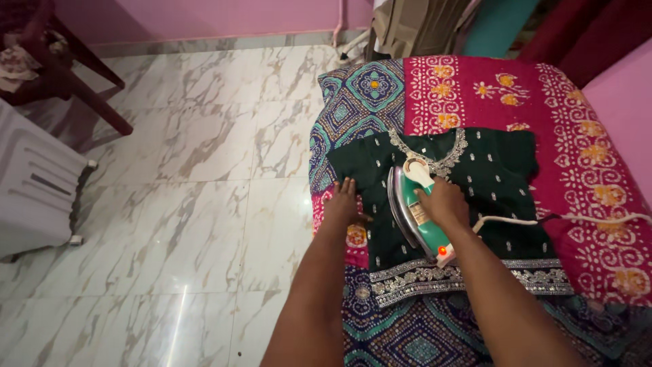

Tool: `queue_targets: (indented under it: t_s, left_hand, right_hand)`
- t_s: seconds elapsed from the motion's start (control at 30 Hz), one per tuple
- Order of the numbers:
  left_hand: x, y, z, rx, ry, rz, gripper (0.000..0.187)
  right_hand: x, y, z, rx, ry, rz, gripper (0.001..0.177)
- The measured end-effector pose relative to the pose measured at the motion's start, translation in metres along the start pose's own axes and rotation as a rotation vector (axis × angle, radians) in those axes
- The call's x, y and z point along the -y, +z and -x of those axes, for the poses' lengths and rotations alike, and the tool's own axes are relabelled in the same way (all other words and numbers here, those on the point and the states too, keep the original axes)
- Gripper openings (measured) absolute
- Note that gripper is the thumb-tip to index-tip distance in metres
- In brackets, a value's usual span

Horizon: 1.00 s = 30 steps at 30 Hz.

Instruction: The person unfolds a dark green embroidered top and lays it flat on a patterned table. They smooth the fabric by hand, then use a green electric iron to press the garment, moving the iron across the front and sides. The person adjusts the garment and continues ironing until the clip ends.

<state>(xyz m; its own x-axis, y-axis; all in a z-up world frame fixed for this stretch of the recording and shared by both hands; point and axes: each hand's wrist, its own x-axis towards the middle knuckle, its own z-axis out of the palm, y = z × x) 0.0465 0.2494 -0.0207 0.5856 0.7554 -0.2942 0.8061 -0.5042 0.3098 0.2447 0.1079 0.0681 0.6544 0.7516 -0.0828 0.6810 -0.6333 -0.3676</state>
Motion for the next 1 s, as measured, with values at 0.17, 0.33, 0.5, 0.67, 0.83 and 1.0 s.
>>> queue_targets:
  t_s: [0.17, 0.33, 0.5, 0.67, 0.83, 1.0]
  left_hand:
    - [0.032, 0.016, -0.033, 0.018, 0.129, -0.054, 0.153]
    - [0.047, 0.03, -0.059, 0.014, 0.125, -0.037, 0.157]
    - [0.05, 0.033, -0.063, 0.002, 0.103, -0.015, 0.161]
    - [0.047, 0.031, -0.062, -0.009, 0.08, -0.002, 0.165]
    - [0.05, 0.031, -0.065, -0.033, 0.058, -0.023, 0.17]
    - [0.05, 0.031, -0.072, -0.01, 0.079, -0.058, 0.175]
  right_hand:
    - [-0.014, -0.002, -0.016, 0.141, -0.137, -0.057, 0.039]
    - [-0.032, -0.004, -0.01, 0.248, -0.382, -0.018, 0.037]
    - [-0.033, -0.017, 0.022, 0.366, -0.465, -0.049, 0.044]
    - [-0.024, -0.02, 0.029, 0.163, -0.293, 0.049, 0.044]
    - [-0.016, -0.002, -0.007, 0.017, -0.121, -0.035, 0.039]
    - [-0.03, -0.002, -0.018, 0.177, -0.254, -0.02, 0.045]
